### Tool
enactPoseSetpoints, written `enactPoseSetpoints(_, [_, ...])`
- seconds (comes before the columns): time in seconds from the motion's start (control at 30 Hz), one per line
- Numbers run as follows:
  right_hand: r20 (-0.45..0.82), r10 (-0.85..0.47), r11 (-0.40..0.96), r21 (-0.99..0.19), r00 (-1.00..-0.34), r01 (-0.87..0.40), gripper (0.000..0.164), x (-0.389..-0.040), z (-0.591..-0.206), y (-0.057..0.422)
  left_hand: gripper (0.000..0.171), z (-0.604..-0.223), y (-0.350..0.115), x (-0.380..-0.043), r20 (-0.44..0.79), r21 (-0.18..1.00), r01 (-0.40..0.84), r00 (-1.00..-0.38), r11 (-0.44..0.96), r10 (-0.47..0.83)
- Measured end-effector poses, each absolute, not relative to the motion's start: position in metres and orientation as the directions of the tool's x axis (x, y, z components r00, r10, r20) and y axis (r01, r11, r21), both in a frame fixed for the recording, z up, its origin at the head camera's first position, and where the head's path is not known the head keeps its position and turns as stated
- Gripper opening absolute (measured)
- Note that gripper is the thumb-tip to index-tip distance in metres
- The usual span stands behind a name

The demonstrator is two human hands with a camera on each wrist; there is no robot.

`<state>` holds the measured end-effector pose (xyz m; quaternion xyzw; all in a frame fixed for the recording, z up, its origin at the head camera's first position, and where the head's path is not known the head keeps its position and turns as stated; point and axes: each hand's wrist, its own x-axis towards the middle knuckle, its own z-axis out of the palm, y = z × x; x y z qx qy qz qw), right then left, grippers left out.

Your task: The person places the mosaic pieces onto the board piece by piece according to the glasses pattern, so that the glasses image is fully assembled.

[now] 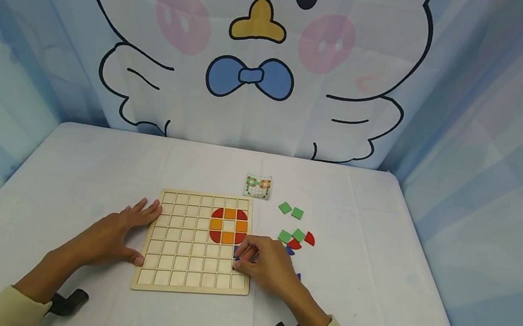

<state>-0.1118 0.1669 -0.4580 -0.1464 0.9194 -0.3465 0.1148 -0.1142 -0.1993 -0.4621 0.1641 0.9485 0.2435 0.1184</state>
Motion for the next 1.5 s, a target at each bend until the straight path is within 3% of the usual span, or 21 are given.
enactPoseSetpoints(0.93, [-0.144, -0.34, 0.738, -0.654, -0.93, -0.169, 0.011, -0.111, -0.454, 0.165, 0.121, -0.461, -0.199, -0.113, -0.142, 0.504, 0.254, -0.919, 0.826, 0.369])
enactPoseSetpoints(1.5, [-0.105, -0.183, 0.779, -0.622, -0.978, -0.079, 0.005, -0.121, -0.439, 0.198, 0.122, -0.461, -0.199, -0.113, -0.144, 0.506, 0.252, -0.918, 0.825, 0.369])
